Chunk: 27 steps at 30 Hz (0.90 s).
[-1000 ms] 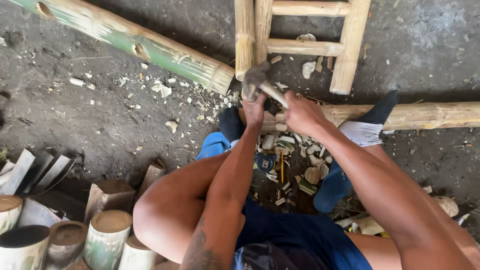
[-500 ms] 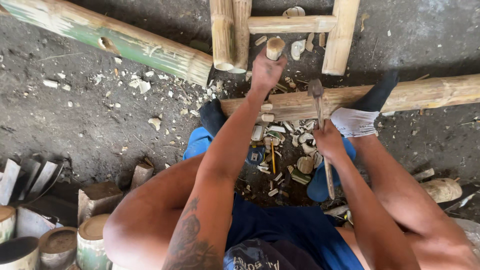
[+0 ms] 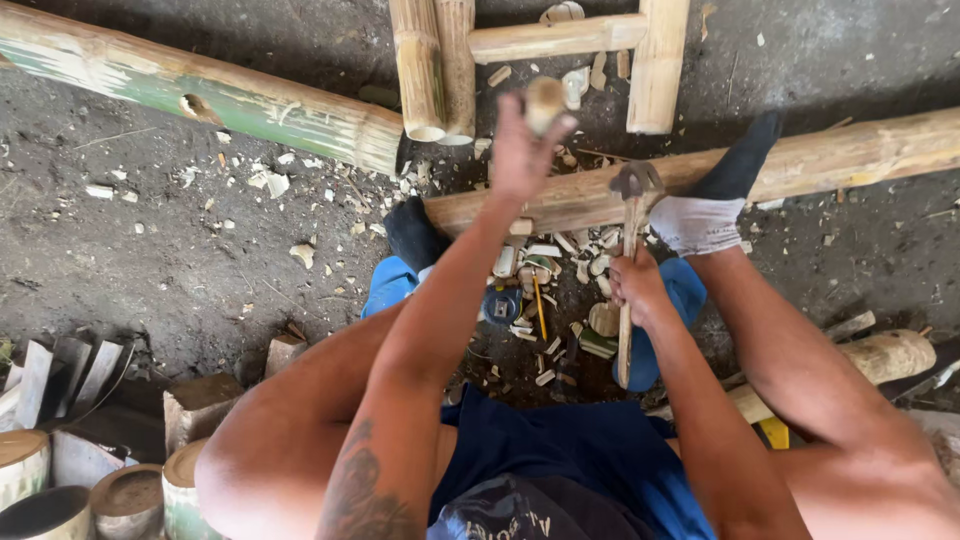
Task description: The person selects a bamboo pole, measures and marks it with a tape measure and pencil, then uses a hammer to split and shape the bamboo. The person works on the ground surrounded by bamboo pieces and tools.
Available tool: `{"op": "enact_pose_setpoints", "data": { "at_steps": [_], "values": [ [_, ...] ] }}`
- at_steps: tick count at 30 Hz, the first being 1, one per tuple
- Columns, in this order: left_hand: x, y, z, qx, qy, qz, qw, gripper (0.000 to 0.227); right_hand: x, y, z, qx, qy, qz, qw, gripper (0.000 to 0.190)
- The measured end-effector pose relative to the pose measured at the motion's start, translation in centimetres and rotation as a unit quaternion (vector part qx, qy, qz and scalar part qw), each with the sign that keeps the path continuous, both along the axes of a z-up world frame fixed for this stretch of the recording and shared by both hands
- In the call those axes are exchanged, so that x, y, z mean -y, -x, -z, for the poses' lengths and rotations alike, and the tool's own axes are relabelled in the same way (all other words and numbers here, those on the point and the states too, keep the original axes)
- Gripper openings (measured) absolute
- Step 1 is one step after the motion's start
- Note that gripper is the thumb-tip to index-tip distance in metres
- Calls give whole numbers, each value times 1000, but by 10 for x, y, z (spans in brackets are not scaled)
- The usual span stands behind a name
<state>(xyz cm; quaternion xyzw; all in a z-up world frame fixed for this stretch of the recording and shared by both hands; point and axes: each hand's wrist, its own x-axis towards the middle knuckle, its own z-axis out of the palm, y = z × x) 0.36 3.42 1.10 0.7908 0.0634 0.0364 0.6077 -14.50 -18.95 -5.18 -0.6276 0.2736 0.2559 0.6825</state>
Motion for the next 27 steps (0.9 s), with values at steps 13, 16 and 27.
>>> {"op": "enact_pose_setpoints", "data": {
  "at_steps": [13,16,27],
  "values": [
    [-9,-27,4,87,25,73,993,51,-2,4,0,22,24,-21,999,11],
    [4,-32,3,115,42,108,987,48,-5,3,-4,18,15,-14,1000,12],
    [2,-34,12,6,79,124,989,48,-3,9,-7,20,11,-10,1000,13]
  ]
}}
